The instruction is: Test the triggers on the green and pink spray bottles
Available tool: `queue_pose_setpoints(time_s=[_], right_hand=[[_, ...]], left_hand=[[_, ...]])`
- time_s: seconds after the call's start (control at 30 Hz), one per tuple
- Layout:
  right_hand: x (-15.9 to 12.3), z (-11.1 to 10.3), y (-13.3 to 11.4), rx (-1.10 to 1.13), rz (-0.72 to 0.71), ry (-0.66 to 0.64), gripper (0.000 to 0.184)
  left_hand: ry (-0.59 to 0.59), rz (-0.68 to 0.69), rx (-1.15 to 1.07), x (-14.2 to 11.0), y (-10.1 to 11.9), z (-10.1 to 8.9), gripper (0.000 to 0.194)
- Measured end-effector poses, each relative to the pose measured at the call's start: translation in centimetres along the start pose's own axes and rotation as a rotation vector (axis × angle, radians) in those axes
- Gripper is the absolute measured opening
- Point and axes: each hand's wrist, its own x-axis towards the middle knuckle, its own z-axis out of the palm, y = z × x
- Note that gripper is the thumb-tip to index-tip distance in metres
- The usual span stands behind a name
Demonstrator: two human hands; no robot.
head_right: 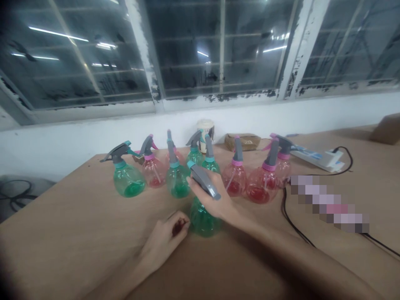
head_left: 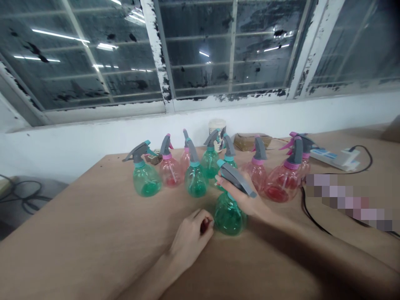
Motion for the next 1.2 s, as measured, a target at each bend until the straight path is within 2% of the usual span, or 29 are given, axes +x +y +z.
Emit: queue_pose_setpoints(time_s=[0.2,1.2], right_hand=[[0.31,-0.03,0.01,0.044,-0.028,-0.03,0.014],[-0.22,-0.22,0.22,0.067,-0.002,-0.03,0.016]], left_hand=[[0.005,-0.011,-0.008,-0.02,0.12,0.04,0.01],[-0.009,-0.012,0.031,0.02,0.3,-0.01,0.012]])
